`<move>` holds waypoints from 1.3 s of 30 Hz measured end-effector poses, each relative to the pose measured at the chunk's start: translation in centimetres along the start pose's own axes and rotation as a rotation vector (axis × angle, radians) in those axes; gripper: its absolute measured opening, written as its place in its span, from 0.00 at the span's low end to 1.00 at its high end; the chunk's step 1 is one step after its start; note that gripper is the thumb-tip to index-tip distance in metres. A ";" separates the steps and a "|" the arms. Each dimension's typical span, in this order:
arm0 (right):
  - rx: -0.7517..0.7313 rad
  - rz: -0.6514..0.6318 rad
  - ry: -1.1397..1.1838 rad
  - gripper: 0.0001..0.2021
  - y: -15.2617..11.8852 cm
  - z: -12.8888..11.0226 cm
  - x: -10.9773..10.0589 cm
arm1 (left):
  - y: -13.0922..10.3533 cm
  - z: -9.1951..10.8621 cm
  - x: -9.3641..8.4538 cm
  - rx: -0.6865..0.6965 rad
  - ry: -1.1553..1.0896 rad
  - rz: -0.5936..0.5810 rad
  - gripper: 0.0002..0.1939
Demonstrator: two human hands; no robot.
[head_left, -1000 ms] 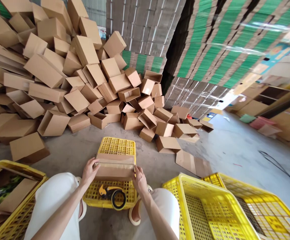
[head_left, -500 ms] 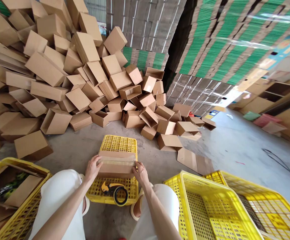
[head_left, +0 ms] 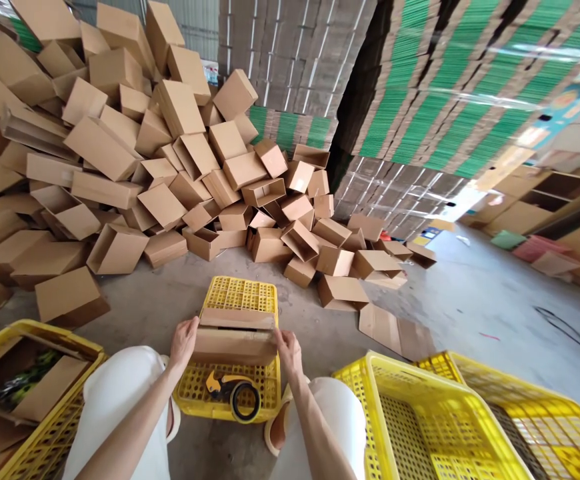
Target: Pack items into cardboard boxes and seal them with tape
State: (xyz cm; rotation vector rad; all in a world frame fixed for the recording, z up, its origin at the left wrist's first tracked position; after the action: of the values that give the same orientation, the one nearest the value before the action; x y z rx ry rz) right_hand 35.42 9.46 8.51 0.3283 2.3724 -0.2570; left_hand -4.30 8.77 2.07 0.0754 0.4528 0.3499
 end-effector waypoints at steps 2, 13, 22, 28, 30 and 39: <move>0.008 -0.067 0.021 0.32 0.2 -0.1 0.0 | 0.0 -0.4 -0.3 -0.026 -0.030 -0.013 0.38; -0.135 0.026 -0.341 0.15 -2.9 -2.3 2.6 | -1.4 1.9 2.6 0.135 0.332 -0.154 0.46; -0.127 0.136 -0.543 0.13 -3.0 -3.4 2.8 | -1.8 4.3 3.3 0.160 0.513 -0.193 0.43; -0.135 0.116 -0.623 0.11 -3.3 -3.7 2.2 | -0.3 1.8 0.6 -0.033 0.154 -0.110 0.29; -0.117 0.100 -0.623 0.11 -3.1 -3.9 2.0 | 0.0 1.2 -0.2 -0.086 0.149 -0.096 0.27; -0.029 0.034 -0.683 0.31 -3.9 -5.0 2.4 | 0.0 1.1 -0.8 -0.151 0.129 -0.086 0.24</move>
State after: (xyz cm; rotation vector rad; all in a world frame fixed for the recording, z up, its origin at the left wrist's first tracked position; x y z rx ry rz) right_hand 29.37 7.55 10.84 0.2196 1.6940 -0.2664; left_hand -4.44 8.50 3.38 -0.1134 0.5542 0.3048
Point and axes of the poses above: each hand's wrist, its own y-axis towards the middle knuckle, its own x-axis out of the palm, z = x × y, the point moved 10 cm from there along y, towards the middle knuckle, and after that the axes turned 14 degrees about x, right-handed, at the moved point
